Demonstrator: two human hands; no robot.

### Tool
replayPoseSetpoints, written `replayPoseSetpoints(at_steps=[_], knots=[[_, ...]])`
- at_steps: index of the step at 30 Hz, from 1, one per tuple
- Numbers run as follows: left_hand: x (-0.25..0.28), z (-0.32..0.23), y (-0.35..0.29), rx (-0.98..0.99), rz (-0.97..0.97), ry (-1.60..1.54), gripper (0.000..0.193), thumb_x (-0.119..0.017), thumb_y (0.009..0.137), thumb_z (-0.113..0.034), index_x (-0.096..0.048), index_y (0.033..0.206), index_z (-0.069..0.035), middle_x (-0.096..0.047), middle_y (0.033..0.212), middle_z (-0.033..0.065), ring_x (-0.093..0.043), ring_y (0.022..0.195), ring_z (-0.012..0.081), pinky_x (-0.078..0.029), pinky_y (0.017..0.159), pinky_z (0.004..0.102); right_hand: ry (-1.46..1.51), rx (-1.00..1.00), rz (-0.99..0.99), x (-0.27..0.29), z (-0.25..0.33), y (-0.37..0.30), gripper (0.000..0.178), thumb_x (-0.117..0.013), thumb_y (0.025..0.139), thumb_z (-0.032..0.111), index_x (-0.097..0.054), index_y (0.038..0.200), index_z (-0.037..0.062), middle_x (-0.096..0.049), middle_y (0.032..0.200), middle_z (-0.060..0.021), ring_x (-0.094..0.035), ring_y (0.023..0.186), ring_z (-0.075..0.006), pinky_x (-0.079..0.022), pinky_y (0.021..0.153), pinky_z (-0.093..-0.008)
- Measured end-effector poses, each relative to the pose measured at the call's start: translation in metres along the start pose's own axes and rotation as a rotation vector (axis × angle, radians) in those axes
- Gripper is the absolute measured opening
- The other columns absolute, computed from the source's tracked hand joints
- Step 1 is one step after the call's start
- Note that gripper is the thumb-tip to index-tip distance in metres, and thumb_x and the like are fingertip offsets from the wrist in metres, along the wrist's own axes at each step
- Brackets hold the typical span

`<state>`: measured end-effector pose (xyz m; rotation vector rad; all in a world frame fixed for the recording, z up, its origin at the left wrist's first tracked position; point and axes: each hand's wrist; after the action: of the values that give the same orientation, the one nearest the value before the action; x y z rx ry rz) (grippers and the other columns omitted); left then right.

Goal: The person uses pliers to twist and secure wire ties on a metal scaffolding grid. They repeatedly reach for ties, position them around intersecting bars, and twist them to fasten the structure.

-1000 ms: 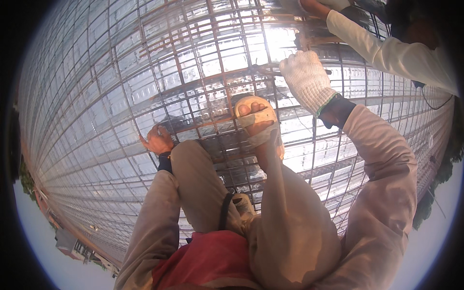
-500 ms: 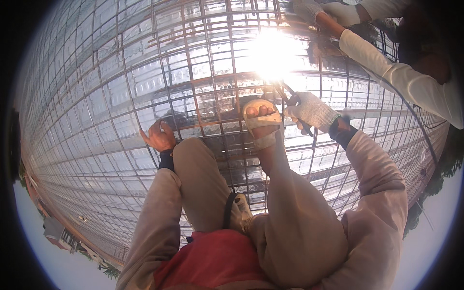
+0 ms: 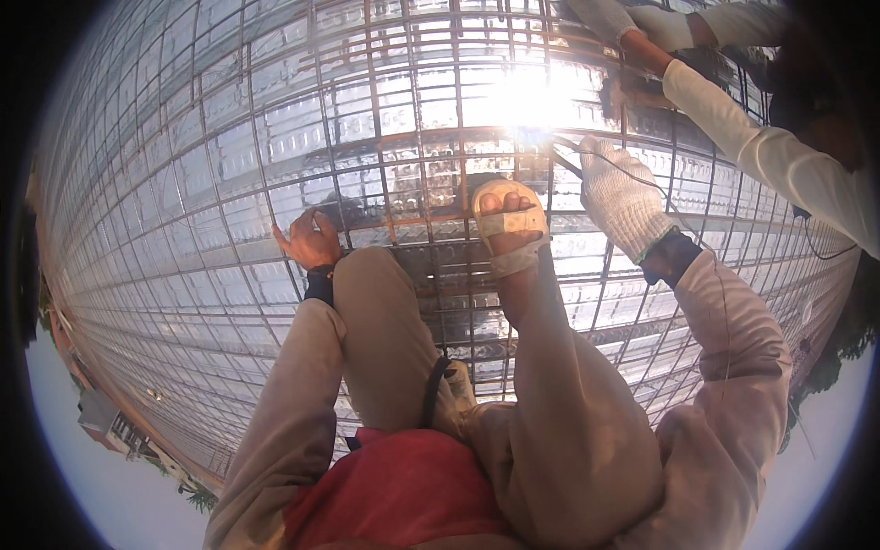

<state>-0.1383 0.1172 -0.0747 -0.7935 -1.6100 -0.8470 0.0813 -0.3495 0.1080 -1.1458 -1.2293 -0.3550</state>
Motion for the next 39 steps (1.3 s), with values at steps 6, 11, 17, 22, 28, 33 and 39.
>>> replayPoseSetpoints(at_steps=[6, 11, 17, 22, 28, 33, 39], knots=[[0.001, 0.004, -0.001, -0.005, -0.025, -0.008, 0.017, -0.072, 0.096, -0.023, -0.085, 0.1, -0.013, -0.08, 0.09, 0.0089, -0.076, 0.099, 0.0252, -0.026, 0.133, 0.0625, 0.037, 0.162, 0.297, 0.042, -0.005, 0.022, 0.025, -0.066, 0.102, 0.019, -0.068, 0.116, -0.0005, -0.075, 0.09, -0.0193, -0.078, 0.085, -0.0416, -0.063, 0.079, -0.0542], [0.005, 0.0, -0.002, -0.038, -0.041, -0.015, 0.017, -0.07, 0.096, -0.021, -0.085, 0.099, -0.013, -0.081, 0.09, 0.0071, -0.076, 0.098, 0.0249, -0.027, 0.132, 0.0631, 0.48, 0.012, 0.654, 0.081, -0.013, 0.061, 0.042, -0.057, 0.112, 0.032, -0.068, 0.105, -0.0074, -0.071, 0.072, -0.0166, -0.075, 0.057, -0.0253, -0.058, 0.047, -0.0393], [0.004, -0.003, -0.004, -0.024, -0.074, -0.038, 0.017, -0.07, 0.096, -0.021, -0.085, 0.1, -0.013, -0.081, 0.09, 0.0037, -0.077, 0.097, 0.0239, -0.028, 0.132, 0.0649, 0.393, 0.137, 0.325, 0.045, 0.017, 0.009, 0.035, -0.057, 0.114, 0.028, -0.063, 0.107, -0.0061, -0.07, 0.071, -0.0232, -0.075, 0.062, -0.0372, -0.059, 0.056, -0.0488], [0.001, -0.003, -0.002, -0.046, -0.083, -0.048, 0.015, -0.071, 0.096, -0.02, -0.084, 0.099, -0.014, -0.082, 0.092, 0.0018, -0.077, 0.096, 0.0228, -0.028, 0.131, 0.0647, 0.275, -0.015, 0.238, 0.01, 0.022, -0.011, 0.034, -0.056, 0.114, 0.028, -0.06, 0.111, -0.006, -0.071, 0.073, -0.0256, -0.075, 0.068, -0.0438, -0.058, 0.063, -0.0553], [0.004, -0.003, 0.0, -0.018, 0.027, 0.001, 0.021, -0.065, 0.101, -0.026, -0.083, 0.103, -0.015, -0.083, 0.097, 0.0015, -0.076, 0.102, 0.0212, -0.024, 0.133, 0.0633, 1.657, -0.456, 0.912, 0.066, -0.034, 0.039, 0.051, -0.06, 0.115, 0.043, -0.069, 0.123, -0.0067, -0.074, 0.076, -0.0077, -0.068, 0.05, -0.0133, -0.053, 0.039, -0.0254], [0.009, -0.004, 0.001, 0.025, 0.111, 0.018, 0.024, -0.062, 0.103, -0.029, -0.082, 0.108, -0.016, -0.083, 0.104, 0.0026, -0.076, 0.108, 0.0214, -0.024, 0.133, 0.0645, 1.344, -0.455, 0.841, 0.062, -0.004, 0.017, 0.074, -0.089, 0.096, 0.046, -0.062, 0.14, -0.0061, -0.069, 0.079, -0.0042, -0.063, 0.054, -0.0113, -0.048, 0.045, -0.0268], [0.009, 0.001, 0.002, 0.034, 0.102, -0.014, 0.025, -0.06, 0.101, -0.027, -0.082, 0.104, -0.013, -0.085, 0.103, 0.0062, -0.077, 0.105, 0.024, -0.021, 0.133, 0.0659, 0.03, -0.02, 0.326, 0.085, 0.013, 0.031, 0.054, -0.075, 0.093, 0.029, -0.064, 0.135, -0.0035, -0.078, 0.109, -0.022, -0.078, 0.1, -0.0387, -0.062, 0.082, -0.0508]])
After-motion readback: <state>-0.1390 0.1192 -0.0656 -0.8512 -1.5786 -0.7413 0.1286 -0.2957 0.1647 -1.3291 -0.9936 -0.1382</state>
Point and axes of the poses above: each hand's wrist, its own y-axis towards the middle knuckle, its own x-axis out of the back of the hand, z = x × y
